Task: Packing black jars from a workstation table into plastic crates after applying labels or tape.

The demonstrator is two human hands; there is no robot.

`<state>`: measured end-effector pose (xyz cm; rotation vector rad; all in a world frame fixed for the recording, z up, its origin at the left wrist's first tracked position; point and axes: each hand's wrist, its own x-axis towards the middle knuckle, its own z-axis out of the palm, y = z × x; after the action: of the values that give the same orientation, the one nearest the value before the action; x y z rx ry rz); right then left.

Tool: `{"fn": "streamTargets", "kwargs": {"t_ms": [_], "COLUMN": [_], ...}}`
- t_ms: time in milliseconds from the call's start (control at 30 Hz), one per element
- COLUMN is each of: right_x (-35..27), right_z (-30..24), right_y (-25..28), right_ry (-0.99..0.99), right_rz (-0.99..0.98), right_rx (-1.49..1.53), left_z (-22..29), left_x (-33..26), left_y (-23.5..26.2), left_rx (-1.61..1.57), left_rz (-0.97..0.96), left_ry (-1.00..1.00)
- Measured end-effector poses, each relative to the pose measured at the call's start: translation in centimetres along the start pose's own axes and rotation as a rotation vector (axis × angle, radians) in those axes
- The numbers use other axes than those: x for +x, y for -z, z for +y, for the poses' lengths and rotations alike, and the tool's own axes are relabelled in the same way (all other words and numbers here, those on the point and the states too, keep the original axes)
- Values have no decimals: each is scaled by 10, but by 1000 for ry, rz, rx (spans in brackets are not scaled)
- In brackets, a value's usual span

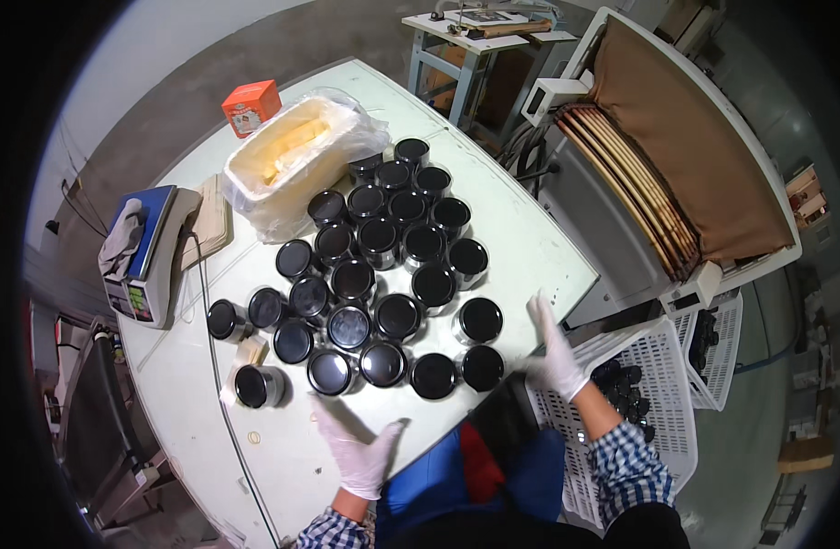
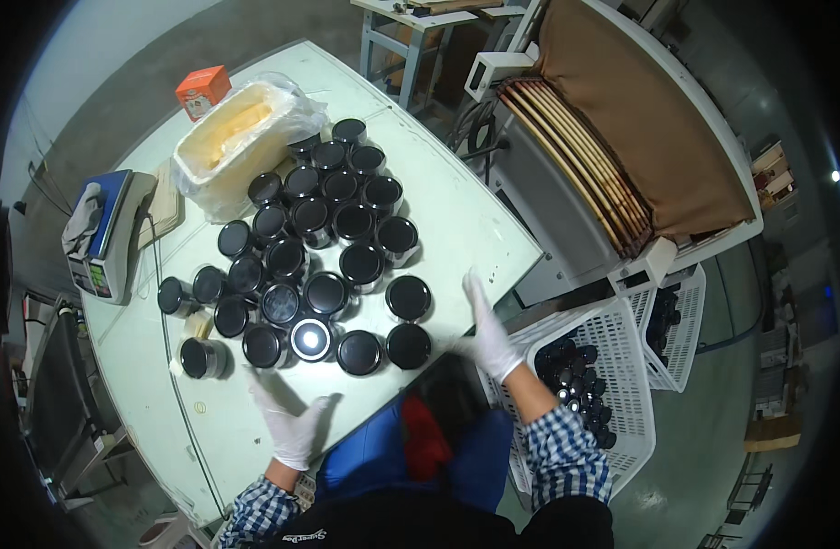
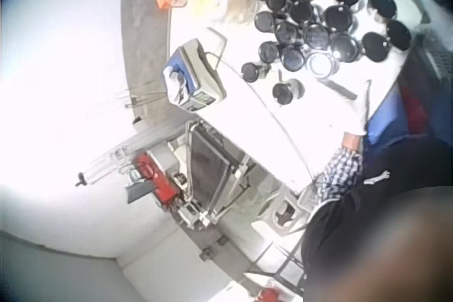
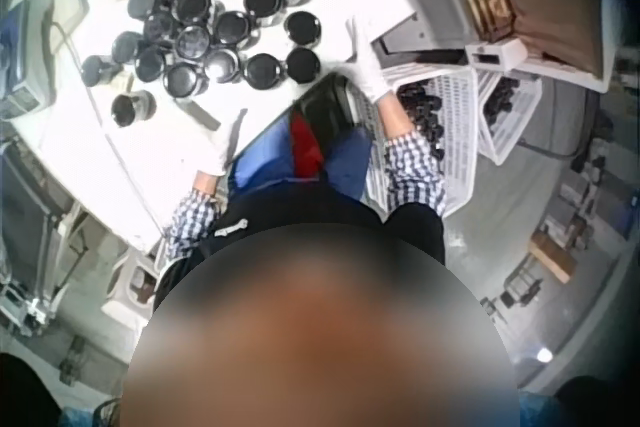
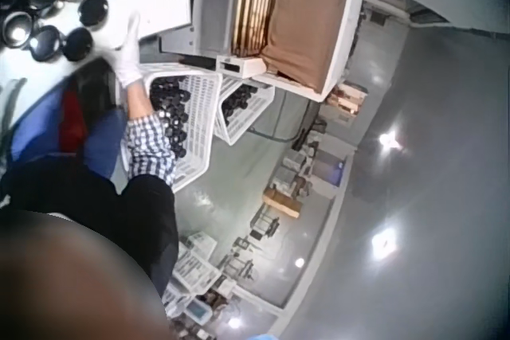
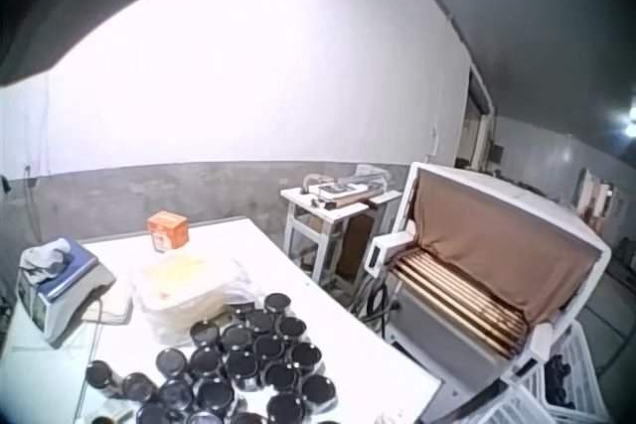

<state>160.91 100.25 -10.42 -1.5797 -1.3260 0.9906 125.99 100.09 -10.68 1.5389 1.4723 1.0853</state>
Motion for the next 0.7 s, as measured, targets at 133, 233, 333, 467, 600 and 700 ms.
{"fn": "streamTargets", "kwargs": {"t_ms": [133, 233, 333, 467, 600, 700], "right_x": [-20, -5, 14, 38, 57, 67], "right_z": [-14, -21, -17, -14, -19, -24], "right_y": [-40, -58, -58, -55, -51, -48], "right_ry": [46, 2, 60, 42, 27, 11], "right_rz": [-52, -27, -6, -11, -20, -37], "right_rx": [-439, -430, -425, -436, -436, -462], "left_z": [-3, 1, 3, 14, 4, 15], "left_x": [-22, -19, -17, -4, 2, 9], "left_y": [-27, -47, -57, -52, -57, -57], "left_rx": [257, 389, 412, 207, 268, 275], "left_rz": [-87, -13, 43, 122, 233, 232], "left_ry": [-83, -66, -35, -5, -38, -16]}}
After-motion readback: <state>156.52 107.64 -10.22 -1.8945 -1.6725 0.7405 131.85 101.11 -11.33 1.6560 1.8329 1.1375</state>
